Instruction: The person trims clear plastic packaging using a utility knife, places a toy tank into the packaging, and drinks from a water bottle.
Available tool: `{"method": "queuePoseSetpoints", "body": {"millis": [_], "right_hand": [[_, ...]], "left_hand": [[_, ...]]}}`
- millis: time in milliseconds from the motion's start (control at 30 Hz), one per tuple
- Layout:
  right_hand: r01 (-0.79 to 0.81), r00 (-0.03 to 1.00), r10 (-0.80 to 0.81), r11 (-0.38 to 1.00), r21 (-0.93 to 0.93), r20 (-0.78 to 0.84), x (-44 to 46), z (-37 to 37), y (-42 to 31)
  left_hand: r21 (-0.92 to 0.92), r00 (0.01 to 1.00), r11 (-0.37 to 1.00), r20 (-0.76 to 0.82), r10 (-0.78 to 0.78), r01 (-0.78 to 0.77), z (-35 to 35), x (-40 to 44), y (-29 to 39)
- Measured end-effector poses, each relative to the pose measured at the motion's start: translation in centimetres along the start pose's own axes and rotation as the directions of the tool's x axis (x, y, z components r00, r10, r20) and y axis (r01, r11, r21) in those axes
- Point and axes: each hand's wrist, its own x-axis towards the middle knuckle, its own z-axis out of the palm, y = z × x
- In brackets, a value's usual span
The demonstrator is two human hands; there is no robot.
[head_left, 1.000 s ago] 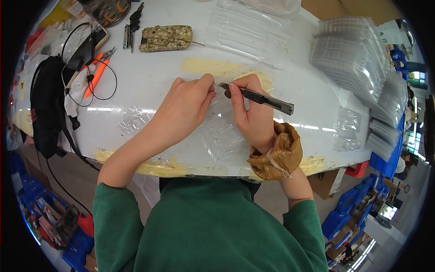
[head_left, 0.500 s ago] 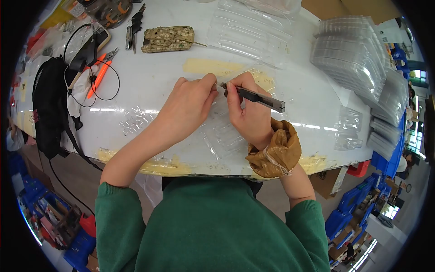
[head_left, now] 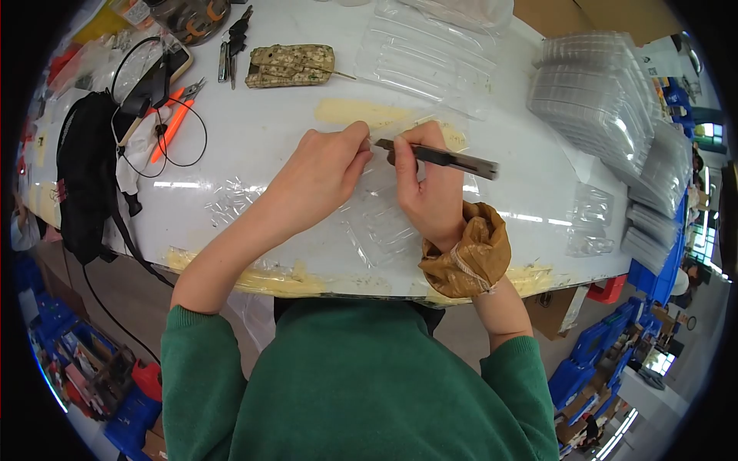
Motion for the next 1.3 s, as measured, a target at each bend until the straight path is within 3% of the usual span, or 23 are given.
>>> {"method": "queuePoseSetpoints", "body": {"millis": [100, 267, 400, 933, 1067, 1233, 1300], "right_hand": [[-0.022, 0.993, 0.038, 0.988, 0.15, -0.11, 0.1, -0.1, 0.0], [-0.003, 1.0, 0.002, 0.996, 0.092, 0.017, 0.0, -0.7, 0.5], [0.07, 0.993, -0.063, 0.996, -0.063, 0.095, 0.1, -0.8, 1.0], [0.113, 0.984, -0.088, 0.981, -0.159, 0.156, 0.5, -0.7, -0.2], [0.184, 0.967, -0.117, 0.935, -0.302, 0.226, 0.7, -0.8, -0.7], [0.257, 0.943, -0.16, 0.906, -0.336, 0.291, 0.8, -1.0, -1.0], [0.214, 0.955, -0.133, 0.928, -0.305, 0.267, 0.6, -1.1, -0.5]], "left_hand": [[-0.019, 1.0, 1.0, 0.007, -0.021, 0.021, -0.2, 0.1, 0.0], [0.029, 1.0, 1.0, 0.017, -0.01, 0.01, -0.1, 0.1, 0.3], [0.038, 1.0, 0.999, 0.004, -0.015, 0.014, -0.1, 0.0, 0.5], [0.049, 1.0, 0.999, 0.006, -0.019, 0.018, 0.1, -0.1, 0.2], [0.072, 0.999, 0.997, -0.031, 0.042, -0.04, 0.4, -0.1, 0.0], [0.086, 0.998, 0.995, -0.038, 0.054, -0.051, 0.4, -0.1, 0.3], [0.079, 0.999, 0.996, -0.028, 0.044, -0.041, 0.3, 0.0, 0.4]]}}
